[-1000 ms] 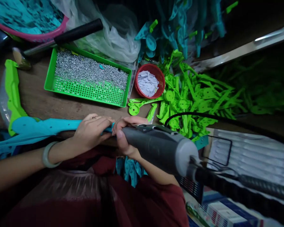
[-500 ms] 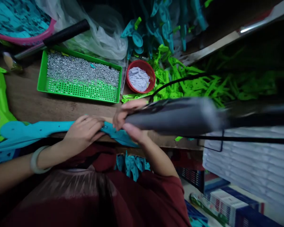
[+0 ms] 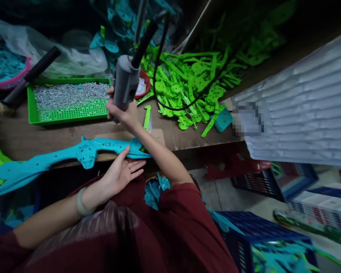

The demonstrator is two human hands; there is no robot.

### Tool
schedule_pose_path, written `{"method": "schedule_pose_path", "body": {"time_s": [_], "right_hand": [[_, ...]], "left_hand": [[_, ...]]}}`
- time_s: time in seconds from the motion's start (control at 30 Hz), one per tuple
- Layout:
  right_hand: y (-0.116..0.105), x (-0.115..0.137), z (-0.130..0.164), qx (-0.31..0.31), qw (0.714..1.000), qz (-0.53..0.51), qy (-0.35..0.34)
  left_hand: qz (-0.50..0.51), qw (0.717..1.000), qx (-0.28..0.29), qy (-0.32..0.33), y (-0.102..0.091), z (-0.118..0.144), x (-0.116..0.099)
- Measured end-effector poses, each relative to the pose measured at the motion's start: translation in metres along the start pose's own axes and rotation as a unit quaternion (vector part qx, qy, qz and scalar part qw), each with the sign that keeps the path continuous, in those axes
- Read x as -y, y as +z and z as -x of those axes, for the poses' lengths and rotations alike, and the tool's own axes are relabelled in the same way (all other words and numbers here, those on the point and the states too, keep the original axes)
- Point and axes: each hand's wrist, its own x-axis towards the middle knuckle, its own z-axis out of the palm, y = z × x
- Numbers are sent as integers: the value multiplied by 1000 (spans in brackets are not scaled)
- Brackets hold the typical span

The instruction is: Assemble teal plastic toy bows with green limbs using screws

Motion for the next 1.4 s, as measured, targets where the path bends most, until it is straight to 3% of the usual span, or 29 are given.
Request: {"method": "schedule_pose_path", "body": {"time_s": [0.13,0.27,0.43,0.57,0.67,0.77,0.8,0.9,0.97,1.2,1.4], "right_hand": [[17,19,16,13,999,-39,-4],[20,31,23,38,999,20,15],[-7,36,7,-23,986,163,-16],[-38,44,1,-77,958,275,-36],[-58,57,32,-169,927,330,-59],[-68,69,93,-224,910,340,-83],[-69,73,115,-195,922,325,-84],[-62,79,172,-11,976,213,-35],[-55,79,197,64,988,140,15],[-49,65,222,84,993,51,63],[-43,62,224,157,969,91,170]], "left_hand": [[24,998,-23,49,1,10,8],[10,994,-57,93,-2,8,16],[-30,980,-78,178,-16,3,23],[-71,985,-51,150,-26,10,23],[-82,988,-42,123,-31,19,19],[-81,989,-32,116,-36,25,14],[-82,990,-30,113,-39,27,13],[-96,988,-38,119,-47,30,12],[-118,985,-49,119,-53,33,12],[-167,980,-26,105,-59,39,13],[-184,972,-86,117,-55,35,9]]}}
